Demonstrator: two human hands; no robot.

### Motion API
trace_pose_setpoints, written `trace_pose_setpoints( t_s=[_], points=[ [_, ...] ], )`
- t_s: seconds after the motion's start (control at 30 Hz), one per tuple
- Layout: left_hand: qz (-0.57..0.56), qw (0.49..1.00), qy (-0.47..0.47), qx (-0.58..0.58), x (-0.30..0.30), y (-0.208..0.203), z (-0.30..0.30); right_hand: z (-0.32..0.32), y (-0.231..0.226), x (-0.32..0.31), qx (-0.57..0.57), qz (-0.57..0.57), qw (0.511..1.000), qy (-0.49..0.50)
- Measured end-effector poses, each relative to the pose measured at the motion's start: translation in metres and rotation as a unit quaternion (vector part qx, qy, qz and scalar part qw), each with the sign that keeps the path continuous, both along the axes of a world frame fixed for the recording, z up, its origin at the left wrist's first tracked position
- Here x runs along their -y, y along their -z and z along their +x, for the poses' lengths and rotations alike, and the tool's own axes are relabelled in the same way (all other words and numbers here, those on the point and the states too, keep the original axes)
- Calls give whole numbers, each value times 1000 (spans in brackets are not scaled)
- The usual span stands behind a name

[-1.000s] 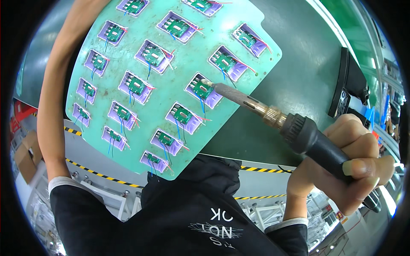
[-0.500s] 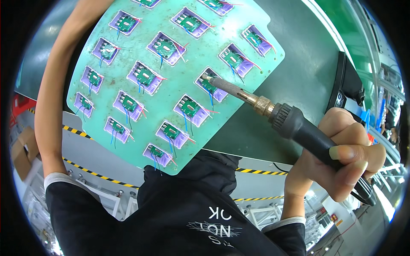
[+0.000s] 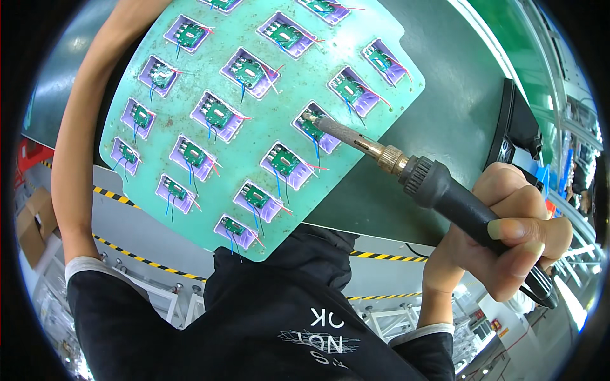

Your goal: Soldering electronic components onto several printed circuit boards held in a fixture.

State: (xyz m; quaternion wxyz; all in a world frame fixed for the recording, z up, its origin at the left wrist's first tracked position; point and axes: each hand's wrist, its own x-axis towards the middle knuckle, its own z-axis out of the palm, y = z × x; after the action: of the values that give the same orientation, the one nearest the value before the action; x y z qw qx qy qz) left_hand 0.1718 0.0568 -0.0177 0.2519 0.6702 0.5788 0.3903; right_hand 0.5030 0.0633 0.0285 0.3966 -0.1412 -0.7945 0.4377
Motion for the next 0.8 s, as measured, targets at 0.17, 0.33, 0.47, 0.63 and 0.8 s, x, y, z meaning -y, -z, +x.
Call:
trace_pose_setpoints(
  t_s=[0.17, 0.33, 0.47, 0.63, 0.8],
  points=[
    [6, 1000, 2, -2, -1, -1, 3, -1, 3, 1, -18, 1, 1000, 6],
    [0, 1000, 2, -5, -1, 0, 1, -2, 3, 1, -19, 5, 1000, 2],
    [3, 1000, 8, 2, -1, 0, 1, 0, 5, 2, -35, 6, 999, 11],
    [8, 1000, 14, -1, -3, 0, 2, 2, 3, 3, -49, 7, 998, 41],
    [6, 1000, 15, -4, -2, 1, 1, 1, 5, 1, -56, 15, 997, 48]
  ],
)
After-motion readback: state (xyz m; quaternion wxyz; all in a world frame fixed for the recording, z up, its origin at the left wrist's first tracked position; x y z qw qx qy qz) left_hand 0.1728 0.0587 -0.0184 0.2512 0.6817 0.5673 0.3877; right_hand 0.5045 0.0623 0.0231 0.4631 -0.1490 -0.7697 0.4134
